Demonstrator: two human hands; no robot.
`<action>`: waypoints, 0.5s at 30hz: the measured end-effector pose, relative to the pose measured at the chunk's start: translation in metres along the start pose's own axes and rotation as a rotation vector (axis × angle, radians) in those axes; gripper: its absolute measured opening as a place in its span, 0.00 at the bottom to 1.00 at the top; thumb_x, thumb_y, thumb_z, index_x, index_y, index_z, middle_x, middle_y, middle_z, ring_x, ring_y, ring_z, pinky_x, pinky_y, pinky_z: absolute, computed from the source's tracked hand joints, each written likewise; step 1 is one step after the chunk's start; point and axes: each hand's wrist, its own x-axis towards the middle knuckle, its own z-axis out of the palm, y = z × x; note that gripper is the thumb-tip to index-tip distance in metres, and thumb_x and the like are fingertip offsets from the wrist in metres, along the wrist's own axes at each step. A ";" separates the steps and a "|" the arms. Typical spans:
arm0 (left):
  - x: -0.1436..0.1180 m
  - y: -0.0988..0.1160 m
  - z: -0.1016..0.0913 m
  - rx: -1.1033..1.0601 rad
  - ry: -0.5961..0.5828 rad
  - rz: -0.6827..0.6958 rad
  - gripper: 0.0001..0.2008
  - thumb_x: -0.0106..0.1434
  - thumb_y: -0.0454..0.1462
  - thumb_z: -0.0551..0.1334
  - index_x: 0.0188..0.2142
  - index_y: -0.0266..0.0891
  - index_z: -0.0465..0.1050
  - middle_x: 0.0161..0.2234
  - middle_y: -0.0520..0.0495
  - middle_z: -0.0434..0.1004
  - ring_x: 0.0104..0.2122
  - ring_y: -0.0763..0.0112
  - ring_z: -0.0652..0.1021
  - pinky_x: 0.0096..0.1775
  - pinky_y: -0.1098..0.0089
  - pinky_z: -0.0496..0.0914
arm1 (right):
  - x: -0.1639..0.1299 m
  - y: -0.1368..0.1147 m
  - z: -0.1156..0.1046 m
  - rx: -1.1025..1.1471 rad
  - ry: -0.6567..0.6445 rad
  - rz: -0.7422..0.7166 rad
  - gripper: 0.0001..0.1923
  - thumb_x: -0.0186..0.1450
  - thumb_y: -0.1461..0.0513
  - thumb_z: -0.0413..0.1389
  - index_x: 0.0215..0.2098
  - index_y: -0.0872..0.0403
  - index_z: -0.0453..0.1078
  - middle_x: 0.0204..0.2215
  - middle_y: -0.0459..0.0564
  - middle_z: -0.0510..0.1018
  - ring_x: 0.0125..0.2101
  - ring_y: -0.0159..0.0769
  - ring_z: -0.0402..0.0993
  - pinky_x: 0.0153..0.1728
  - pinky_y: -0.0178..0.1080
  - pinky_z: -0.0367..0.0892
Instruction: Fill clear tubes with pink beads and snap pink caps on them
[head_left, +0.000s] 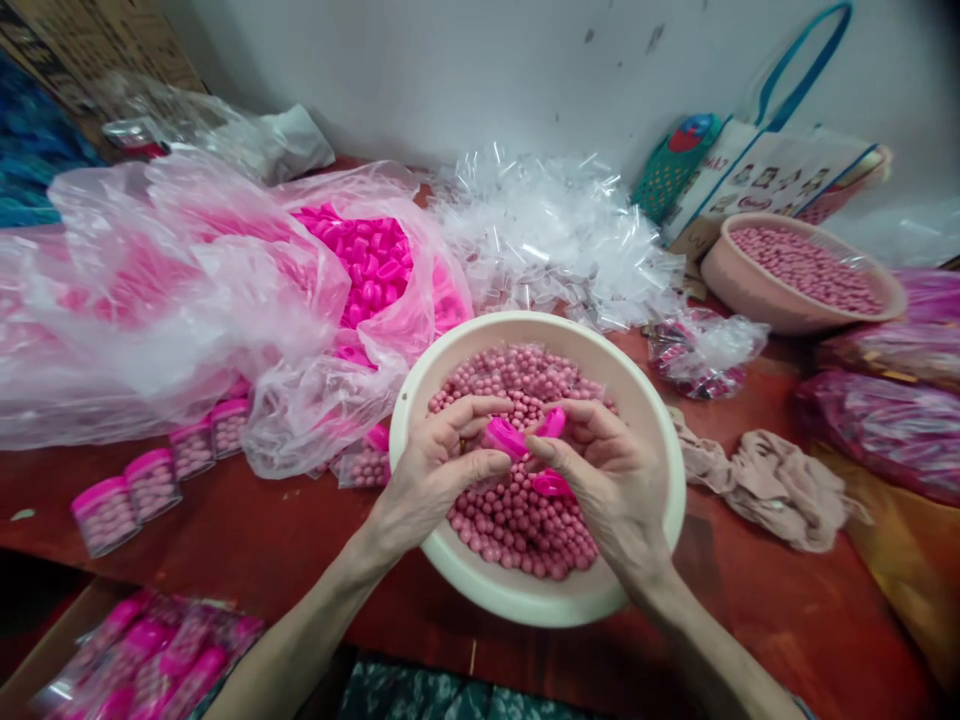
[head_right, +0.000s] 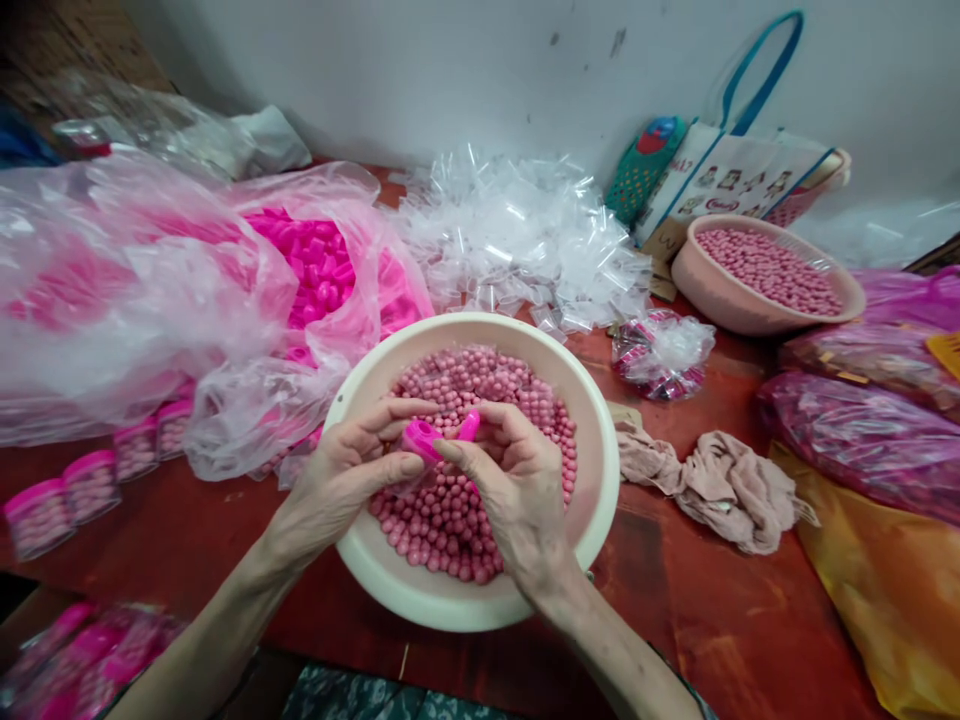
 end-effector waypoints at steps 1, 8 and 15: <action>0.000 -0.001 0.000 -0.002 0.000 0.011 0.19 0.57 0.32 0.63 0.49 0.39 0.66 0.37 0.48 0.75 0.36 0.71 0.76 0.40 0.71 0.71 | 0.000 0.002 0.002 -0.128 -0.024 -0.092 0.06 0.62 0.60 0.55 0.38 0.53 0.66 0.28 0.45 0.73 0.28 0.32 0.73 0.31 0.35 0.71; -0.002 -0.001 -0.003 0.136 -0.001 0.131 0.19 0.61 0.33 0.59 0.53 0.39 0.65 0.50 0.44 0.71 0.48 0.67 0.73 0.48 0.72 0.67 | -0.003 -0.009 -0.002 -0.952 -0.366 -0.496 0.18 0.69 0.60 0.42 0.53 0.62 0.59 0.39 0.60 0.73 0.37 0.42 0.72 0.34 0.41 0.70; -0.004 -0.005 -0.005 0.382 0.044 0.240 0.18 0.62 0.33 0.58 0.52 0.39 0.66 0.50 0.45 0.71 0.48 0.67 0.72 0.49 0.72 0.65 | -0.003 -0.009 0.013 -1.306 -0.264 -0.642 0.25 0.66 0.48 0.43 0.38 0.62 0.65 0.31 0.61 0.72 0.30 0.45 0.70 0.28 0.42 0.67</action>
